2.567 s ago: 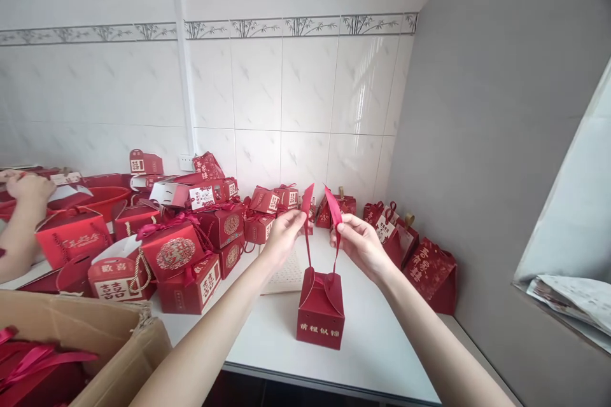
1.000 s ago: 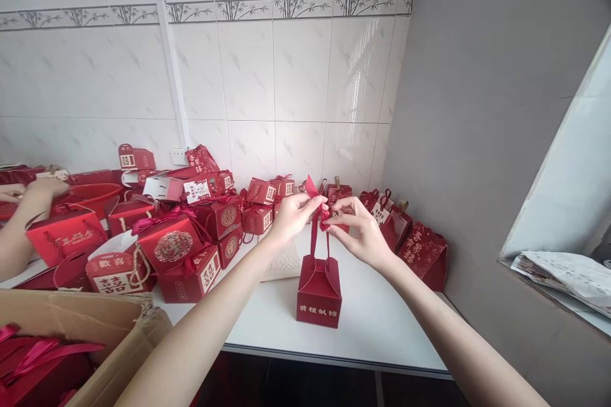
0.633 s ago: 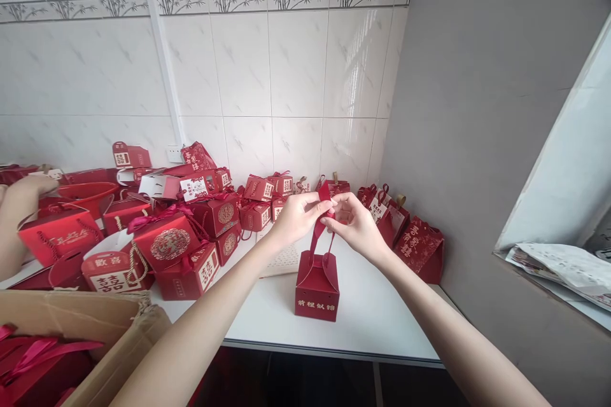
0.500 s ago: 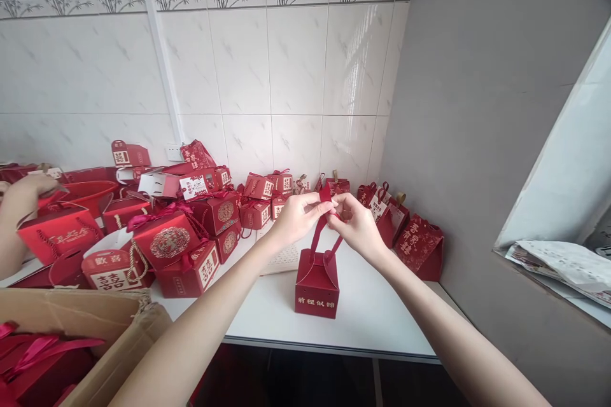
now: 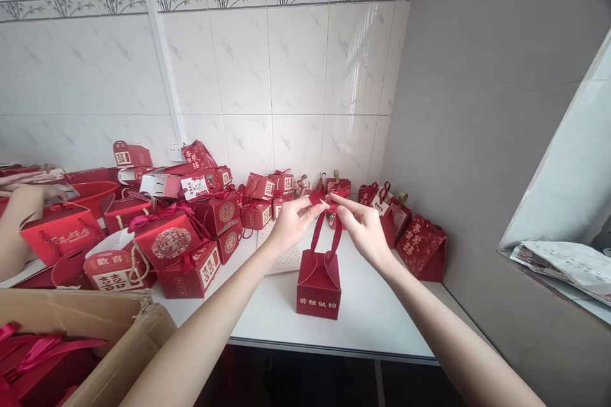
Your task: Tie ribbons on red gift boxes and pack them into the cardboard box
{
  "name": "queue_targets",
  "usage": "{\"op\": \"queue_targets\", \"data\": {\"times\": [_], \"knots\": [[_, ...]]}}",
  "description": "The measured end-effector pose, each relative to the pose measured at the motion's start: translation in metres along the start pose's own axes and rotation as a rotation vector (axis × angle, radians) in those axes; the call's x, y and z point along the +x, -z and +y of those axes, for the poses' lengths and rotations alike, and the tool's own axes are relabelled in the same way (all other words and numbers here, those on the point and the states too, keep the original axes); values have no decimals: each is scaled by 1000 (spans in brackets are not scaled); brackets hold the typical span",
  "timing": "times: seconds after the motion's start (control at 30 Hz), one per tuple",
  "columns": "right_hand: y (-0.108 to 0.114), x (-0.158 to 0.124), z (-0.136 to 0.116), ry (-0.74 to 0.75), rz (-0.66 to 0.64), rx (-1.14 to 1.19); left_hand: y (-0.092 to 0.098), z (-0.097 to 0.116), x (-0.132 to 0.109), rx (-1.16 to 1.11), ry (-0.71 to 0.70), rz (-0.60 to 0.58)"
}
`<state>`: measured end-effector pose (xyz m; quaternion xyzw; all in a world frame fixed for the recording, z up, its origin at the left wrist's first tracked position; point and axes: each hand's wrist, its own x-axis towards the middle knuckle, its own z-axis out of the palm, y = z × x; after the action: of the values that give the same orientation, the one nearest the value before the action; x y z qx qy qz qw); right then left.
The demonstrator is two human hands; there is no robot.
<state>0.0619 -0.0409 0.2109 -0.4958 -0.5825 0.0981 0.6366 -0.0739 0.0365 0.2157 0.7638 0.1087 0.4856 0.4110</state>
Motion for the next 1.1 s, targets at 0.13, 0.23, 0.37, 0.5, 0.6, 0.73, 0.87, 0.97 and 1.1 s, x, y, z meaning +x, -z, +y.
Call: {"op": "queue_targets", "data": {"times": [0.13, 0.23, 0.37, 0.5, 0.6, 0.73, 0.87, 0.97, 1.1], "knots": [[-3, 4, -3, -52, 144, 68, -5, -8, -5, -105, 42, 139], [-3, 6, 1, -85, 232, 59, -10, -20, -10, -274, 97, 283], [9, -4, 13, -112, 313, -126, -6, -36, -20, -476, 205, 428], [31, -25, 29, -190, 340, -275, 12, -52, -39, -596, 302, 579], [49, -42, 43, -277, 363, -331, 26, -64, -57, -621, 366, 708], [69, -60, 60, -383, 388, -392, 40, -79, -79, -550, 442, 801], [82, -73, 68, -427, 375, -452, 48, -88, -93, -415, 499, 817], [86, -82, 71, -468, 326, -491, 52, -94, -100, -331, 535, 808], [92, -95, 82, -492, 207, -526, 60, -101, -109, -179, 606, 736]]}}
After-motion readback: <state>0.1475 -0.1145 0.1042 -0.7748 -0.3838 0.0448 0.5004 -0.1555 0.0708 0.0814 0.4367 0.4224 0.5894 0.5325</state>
